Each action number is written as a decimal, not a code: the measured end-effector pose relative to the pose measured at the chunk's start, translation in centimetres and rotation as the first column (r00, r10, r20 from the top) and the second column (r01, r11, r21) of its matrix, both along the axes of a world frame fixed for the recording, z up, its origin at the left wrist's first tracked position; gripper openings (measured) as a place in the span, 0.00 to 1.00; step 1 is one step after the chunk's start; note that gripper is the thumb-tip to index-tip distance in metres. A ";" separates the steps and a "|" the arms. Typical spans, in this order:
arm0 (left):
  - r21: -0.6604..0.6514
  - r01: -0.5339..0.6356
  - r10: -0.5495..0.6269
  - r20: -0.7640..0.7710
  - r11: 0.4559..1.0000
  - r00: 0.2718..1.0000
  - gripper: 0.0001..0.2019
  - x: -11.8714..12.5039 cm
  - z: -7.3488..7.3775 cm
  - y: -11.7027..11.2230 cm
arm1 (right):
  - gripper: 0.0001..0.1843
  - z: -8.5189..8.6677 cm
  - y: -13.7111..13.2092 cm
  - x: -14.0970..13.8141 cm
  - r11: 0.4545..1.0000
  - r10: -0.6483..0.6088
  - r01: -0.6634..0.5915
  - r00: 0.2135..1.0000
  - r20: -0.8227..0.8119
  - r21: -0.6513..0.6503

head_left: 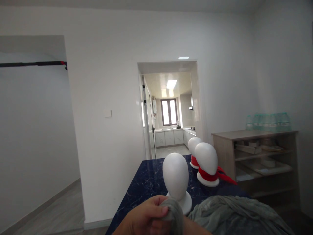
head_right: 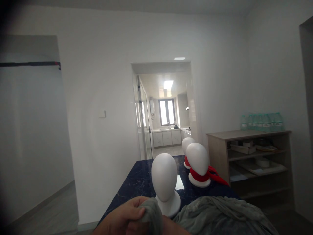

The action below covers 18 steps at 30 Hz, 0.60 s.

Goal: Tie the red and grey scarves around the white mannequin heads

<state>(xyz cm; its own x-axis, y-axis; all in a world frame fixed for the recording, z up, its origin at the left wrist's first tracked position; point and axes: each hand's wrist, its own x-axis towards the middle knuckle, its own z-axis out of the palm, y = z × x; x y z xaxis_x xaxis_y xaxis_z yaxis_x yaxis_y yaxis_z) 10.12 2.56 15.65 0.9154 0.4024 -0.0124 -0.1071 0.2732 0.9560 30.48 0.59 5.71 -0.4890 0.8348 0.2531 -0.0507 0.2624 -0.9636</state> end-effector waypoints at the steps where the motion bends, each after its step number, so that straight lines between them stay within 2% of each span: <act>1: 0.018 0.028 -0.029 0.026 0.999 0.999 0.24 0.8 0.8 0.3 | 0.19 0.1 0.1 -0.2 1.000 0.021 -0.021 1.000 -0.004 0.004; 3: 0.065 0.083 -0.089 0.085 0.994 0.992 0.23 2.3 2.3 1.2 | 0.18 0.0 0.9 -0.1 0.998 0.064 -0.064 0.998 -0.012 0.011; 5: 0.096 0.092 -0.107 0.161 0.991 0.981 0.21 3.5 3.6 2.4 | 0.20 -0.4 2.0 1.2 0.997 0.081 -0.081 0.997 -0.018 0.006; 7: 0.092 0.042 -0.064 0.251 0.995 0.966 0.17 4.2 5.0 3.6 | 0.24 -1.0 3.1 3.9 0.991 0.123 -0.126 0.990 -0.068 -0.054; 9: 0.066 -0.044 0.020 0.338 0.997 0.941 0.14 4.3 6.4 4.9 | 0.22 -1.6 4.2 7.8 0.960 0.208 -0.239 0.957 -0.202 -0.146; 11: 0.012 -0.138 0.122 0.406 0.990 0.906 0.10 4.1 7.7 6.4 | 0.19 -1.8 5.3 12.4 0.916 0.283 -0.366 0.880 -0.381 -0.164; 13: -0.074 -0.230 0.237 0.459 0.970 0.856 0.08 3.9 8.9 8.0 | 0.14 -1.6 6.3 16.6 0.903 0.319 -0.420 0.795 -0.516 -0.089; 16: -0.182 -0.325 0.371 0.519 0.928 0.770 0.12 4.2 10.5 10.7 | 0.08 -0.3 7.5 20.8 0.922 0.311 -0.383 0.667 -0.677 0.046; 18: -0.211 -0.361 0.416 0.542 0.908 0.730 0.16 4.8 11.4 12.6 | 0.03 1.0 8.1 21.6 0.958 0.214 -0.282 0.555 -0.804 0.061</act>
